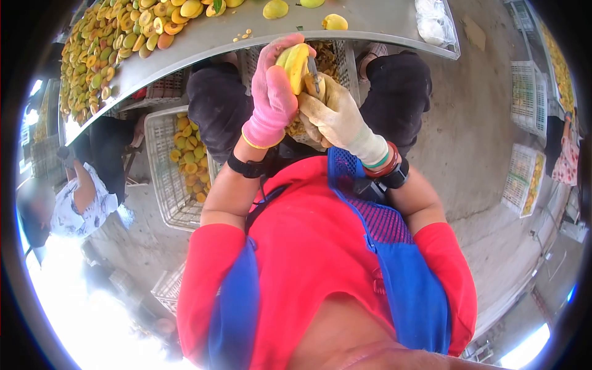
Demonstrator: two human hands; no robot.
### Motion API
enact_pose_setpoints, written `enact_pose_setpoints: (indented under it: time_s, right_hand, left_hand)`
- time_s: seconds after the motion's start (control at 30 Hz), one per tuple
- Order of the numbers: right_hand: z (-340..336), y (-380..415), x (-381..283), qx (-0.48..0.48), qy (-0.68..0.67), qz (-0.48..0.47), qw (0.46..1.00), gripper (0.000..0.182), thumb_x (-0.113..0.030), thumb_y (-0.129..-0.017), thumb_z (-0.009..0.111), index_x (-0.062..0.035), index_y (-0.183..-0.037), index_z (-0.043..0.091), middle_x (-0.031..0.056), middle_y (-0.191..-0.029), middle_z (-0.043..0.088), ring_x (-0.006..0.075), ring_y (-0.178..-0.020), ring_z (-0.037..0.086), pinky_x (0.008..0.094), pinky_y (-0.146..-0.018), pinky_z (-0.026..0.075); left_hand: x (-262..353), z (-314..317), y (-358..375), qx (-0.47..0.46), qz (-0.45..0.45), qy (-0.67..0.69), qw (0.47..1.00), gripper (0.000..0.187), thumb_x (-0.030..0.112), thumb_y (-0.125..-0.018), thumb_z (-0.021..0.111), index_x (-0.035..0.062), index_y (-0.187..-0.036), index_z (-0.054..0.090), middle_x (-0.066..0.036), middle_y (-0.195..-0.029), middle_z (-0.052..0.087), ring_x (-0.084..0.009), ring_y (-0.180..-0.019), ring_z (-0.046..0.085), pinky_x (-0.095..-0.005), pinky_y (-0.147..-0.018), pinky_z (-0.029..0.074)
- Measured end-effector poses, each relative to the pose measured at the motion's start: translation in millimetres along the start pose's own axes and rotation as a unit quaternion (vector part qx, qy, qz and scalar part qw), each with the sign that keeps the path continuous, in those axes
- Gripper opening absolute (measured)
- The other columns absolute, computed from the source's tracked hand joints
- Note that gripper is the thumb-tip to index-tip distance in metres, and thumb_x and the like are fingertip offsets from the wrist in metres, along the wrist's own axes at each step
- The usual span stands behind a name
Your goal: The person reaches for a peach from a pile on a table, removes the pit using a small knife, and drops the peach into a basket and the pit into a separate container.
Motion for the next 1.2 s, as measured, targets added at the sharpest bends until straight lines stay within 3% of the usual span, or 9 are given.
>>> enact_pose_setpoints:
  time_s: [0.17,0.27,0.33,0.63,0.73,0.87,0.93,1.03,1.2]
  right_hand:
    - [-2.9,0.2,-4.8,-0.021,0.054,0.055,0.997,0.013,-0.016,-0.097,0.056,-0.0036,-0.099,0.053,0.0003,-0.070,0.057,0.0064,-0.047,0.049,0.0232,-0.042,0.037]
    - [-3.2,2.4,-8.0,-0.090,0.035,0.125,0.987,0.014,-0.018,-0.098,0.056,-0.0044,-0.097,0.053,-0.0002,-0.066,0.055,0.0063,-0.046,0.048,0.0225,-0.040,0.036]
    - [0.9,4.0,-10.7,-0.053,0.024,0.097,0.994,0.016,-0.021,-0.099,0.056,-0.0050,-0.094,0.053,-0.0002,-0.063,0.053,0.0066,-0.043,0.046,0.0225,-0.038,0.035]
    - [-3.9,4.0,-7.1,-0.109,0.053,0.138,0.983,0.016,-0.020,-0.098,0.055,-0.0061,-0.089,0.054,-0.0007,-0.061,0.051,0.0057,-0.042,0.044,0.0227,-0.036,0.034]
    - [-1.7,3.2,-7.4,-0.081,0.047,0.125,0.988,0.015,-0.018,-0.098,0.056,-0.0060,-0.090,0.054,-0.0010,-0.062,0.051,0.0056,-0.042,0.043,0.0228,-0.037,0.034]
    - [-3.9,2.6,0.3,-0.151,-0.059,0.166,0.973,0.014,-0.017,-0.097,0.058,-0.0062,-0.091,0.053,-0.0016,-0.065,0.051,0.0051,-0.044,0.044,0.0226,-0.038,0.034]
    - [-2.6,2.7,-4.7,-0.118,0.008,0.155,0.981,0.014,-0.018,-0.097,0.059,-0.0062,-0.091,0.053,-0.0013,-0.065,0.051,0.0053,-0.045,0.044,0.0229,-0.038,0.034]
    - [-3.0,-1.6,0.0,-0.081,0.068,0.116,0.988,0.014,-0.018,-0.097,0.059,-0.0058,-0.093,0.053,-0.0005,-0.065,0.051,0.0060,-0.045,0.045,0.0235,-0.038,0.035]
    - [-9.9,-0.6,6.8,-0.058,0.020,0.107,0.992,0.015,-0.019,-0.096,0.059,-0.0039,-0.096,0.054,0.0005,-0.065,0.054,0.0070,-0.046,0.048,0.0240,-0.040,0.037]
  left_hand:
    - [-3.9,-0.3,1.3,-0.013,0.012,0.018,1.000,0.076,0.067,-0.099,0.037,-0.0014,-0.130,0.050,-0.011,-0.106,0.066,-0.0159,-0.100,0.060,-0.0287,-0.092,0.047]
    - [-5.2,-2.6,-0.2,-0.026,0.005,0.045,0.999,0.075,0.066,-0.099,0.038,-0.0012,-0.130,0.050,-0.011,-0.107,0.065,-0.0161,-0.099,0.060,-0.0287,-0.091,0.047]
    - [-5.1,-2.0,-0.5,-0.033,-0.005,0.080,0.996,0.074,0.066,-0.099,0.040,-0.0014,-0.130,0.050,-0.011,-0.107,0.065,-0.0162,-0.098,0.061,-0.0289,-0.090,0.048]
    - [-3.4,-3.1,2.5,-0.029,0.093,-0.046,0.994,0.071,0.061,-0.098,0.049,-0.0017,-0.131,0.050,-0.011,-0.106,0.065,-0.0163,-0.092,0.062,-0.0290,-0.084,0.050]
    - [-11.2,-6.5,-3.4,-0.069,-0.069,0.070,0.993,0.070,0.060,-0.097,0.052,-0.0014,-0.131,0.051,-0.010,-0.106,0.065,-0.0158,-0.091,0.061,-0.0288,-0.082,0.051]
    - [-12.4,-6.7,1.4,-0.080,0.052,-0.030,0.995,0.078,0.065,-0.098,0.046,-0.0050,-0.132,0.047,-0.014,-0.108,0.063,-0.0168,-0.093,0.059,-0.0294,-0.083,0.050]
    - [-12.7,-7.3,0.1,-0.078,0.071,-0.043,0.993,0.074,0.061,-0.100,0.046,-0.0054,-0.131,0.049,-0.013,-0.107,0.063,-0.0160,-0.094,0.058,-0.0284,-0.084,0.049]
    - [-22.4,-2.0,-1.7,-0.124,-0.101,0.059,0.985,0.071,0.059,-0.101,0.046,-0.0057,-0.129,0.050,-0.012,-0.106,0.063,-0.0155,-0.095,0.058,-0.0274,-0.085,0.048]
    - [-22.9,2.6,-3.7,-0.117,-0.134,0.073,0.981,0.060,0.049,-0.106,0.039,-0.0052,-0.130,0.051,-0.012,-0.111,0.064,-0.0170,-0.102,0.059,-0.0295,-0.094,0.047]
Point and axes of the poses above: each hand's wrist, its own y-axis away from the middle knuckle, its own z-axis out of the palm, x = y × z, the point moved 6 cm from there along -y, towards the middle knuckle
